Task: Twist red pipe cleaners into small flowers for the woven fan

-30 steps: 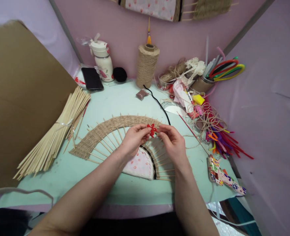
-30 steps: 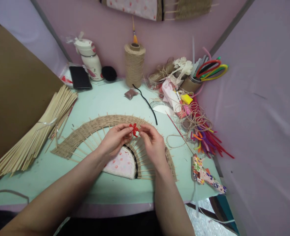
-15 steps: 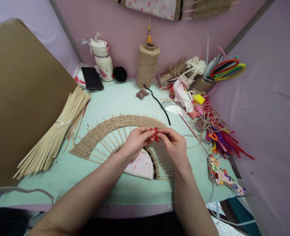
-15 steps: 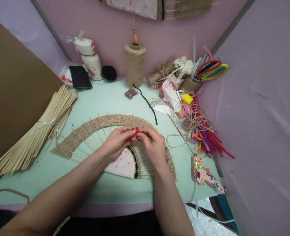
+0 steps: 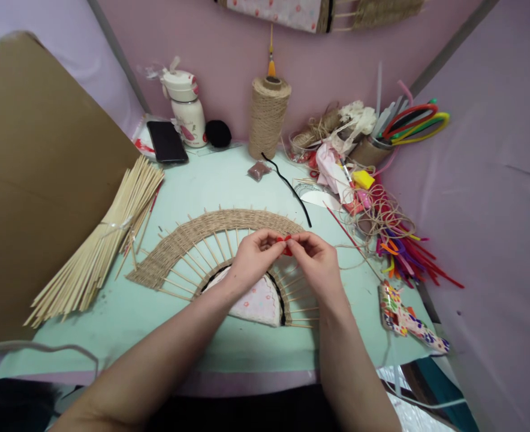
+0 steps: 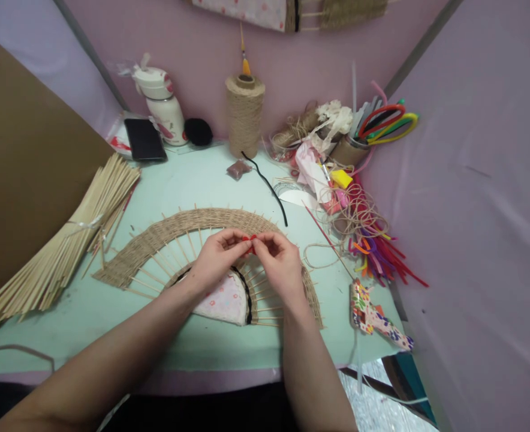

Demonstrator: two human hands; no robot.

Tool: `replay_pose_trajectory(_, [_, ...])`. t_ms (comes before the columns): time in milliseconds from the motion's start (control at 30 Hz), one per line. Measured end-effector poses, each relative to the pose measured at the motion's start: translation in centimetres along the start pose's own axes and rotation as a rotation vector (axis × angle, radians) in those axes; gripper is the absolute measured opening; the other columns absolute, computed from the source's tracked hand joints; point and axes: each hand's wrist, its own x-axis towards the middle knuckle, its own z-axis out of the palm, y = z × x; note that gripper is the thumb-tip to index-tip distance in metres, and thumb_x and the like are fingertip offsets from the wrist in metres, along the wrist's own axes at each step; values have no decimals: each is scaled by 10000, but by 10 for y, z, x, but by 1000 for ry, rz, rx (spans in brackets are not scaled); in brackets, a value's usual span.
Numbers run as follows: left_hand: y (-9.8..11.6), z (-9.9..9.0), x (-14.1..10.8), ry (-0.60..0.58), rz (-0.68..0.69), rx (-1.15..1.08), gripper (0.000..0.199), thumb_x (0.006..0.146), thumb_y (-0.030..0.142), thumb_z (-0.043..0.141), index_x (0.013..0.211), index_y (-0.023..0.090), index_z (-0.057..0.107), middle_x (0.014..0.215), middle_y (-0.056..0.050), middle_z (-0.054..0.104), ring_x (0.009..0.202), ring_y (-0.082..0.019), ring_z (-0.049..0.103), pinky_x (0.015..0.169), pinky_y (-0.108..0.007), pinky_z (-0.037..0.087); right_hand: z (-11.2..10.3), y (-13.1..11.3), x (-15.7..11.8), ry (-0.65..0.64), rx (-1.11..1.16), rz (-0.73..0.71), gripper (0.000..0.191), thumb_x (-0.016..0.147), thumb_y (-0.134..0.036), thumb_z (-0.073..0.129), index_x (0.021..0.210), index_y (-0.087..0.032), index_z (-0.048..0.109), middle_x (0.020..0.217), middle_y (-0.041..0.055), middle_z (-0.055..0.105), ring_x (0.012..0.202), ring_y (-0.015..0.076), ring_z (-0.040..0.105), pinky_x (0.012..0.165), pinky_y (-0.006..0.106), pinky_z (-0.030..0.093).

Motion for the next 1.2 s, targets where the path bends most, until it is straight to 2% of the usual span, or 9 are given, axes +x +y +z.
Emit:
replay_pose_trajectory(167, [-6, 1, -3, -2, 113, 123, 62, 753, 224, 601, 758, 167, 625, 718, 6, 640, 673, -115, 571, 645, -222, 435, -1, 3, -1, -21, -85, -22, 124, 803, -322, 629, 806, -198, 642, 751, 8, 651, 688, 151, 588, 662, 276, 464])
replay_pose_trajectory(433, [-12, 3, -8, 87, 262, 388, 95, 778, 201, 560, 754, 177, 649, 716, 1, 654, 678, -124, 574, 653, -232, 422, 2, -4, -7, 7, -357, -104, 116, 814, -294, 590, 793, -191, 638, 740, 9, 650, 663, 154, 557, 639, 270, 424])
replay_pose_trajectory(500, [-11, 4, -7, 96, 201, 285, 68, 755, 195, 578, 734, 172, 639, 694, 5, 643, 661, -122, 576, 639, -231, 427, 1, -5, -7, 5, -333, -94, 117, 811, -294, 590, 788, -190, 639, 734, 6, 647, 660, 152, 557, 635, 267, 422])
replay_pose_trajectory(633, [-13, 8, -5, 88, 5, -56, 74, 714, 233, 641, 734, 163, 623, 634, 29, 609, 588, -103, 573, 591, -221, 442, -2, -2, -3, -67, -85, 25, 148, 806, -331, 601, 781, -189, 634, 717, 7, 644, 655, 148, 566, 624, 260, 437])
replay_pose_trajectory(767, [-15, 9, -2, 65, -48, -191, 126, 694, 246, 691, 750, 152, 629, 648, 28, 626, 573, -80, 578, 616, -213, 464, -4, 1, 0, -60, 24, 79, 159, 773, -341, 648, 774, -183, 635, 716, 2, 641, 646, 136, 560, 628, 254, 441])
replay_pose_trajectory(867, [-13, 7, 0, 18, -97, -263, 188, 692, 253, 714, 822, 149, 628, 669, 17, 651, 600, -84, 602, 656, -223, 483, -3, -1, 1, 4, 69, 103, 168, 756, -345, 668, 778, -180, 648, 700, -5, 641, 626, 128, 554, 615, 249, 437])
replay_pose_trajectory(1000, [-11, 4, 2, -7, -104, -265, 218, 702, 285, 716, 847, 145, 633, 682, 4, 667, 613, -92, 615, 657, -228, 484, -1, -4, 2, 74, 124, 153, 183, 739, -354, 677, 762, -176, 641, 667, -15, 634, 585, 118, 537, 577, 242, 427])
replay_pose_trajectory(1200, [-10, 3, 2, 0, -36, -81, 144, 730, 280, 665, 757, 141, 640, 665, 1, 651, 608, -102, 609, 625, -225, 468, 0, -5, 1, 44, 106, 123, 158, 730, -333, 686, 761, -186, 638, 697, -13, 650, 609, 121, 555, 599, 246, 434])
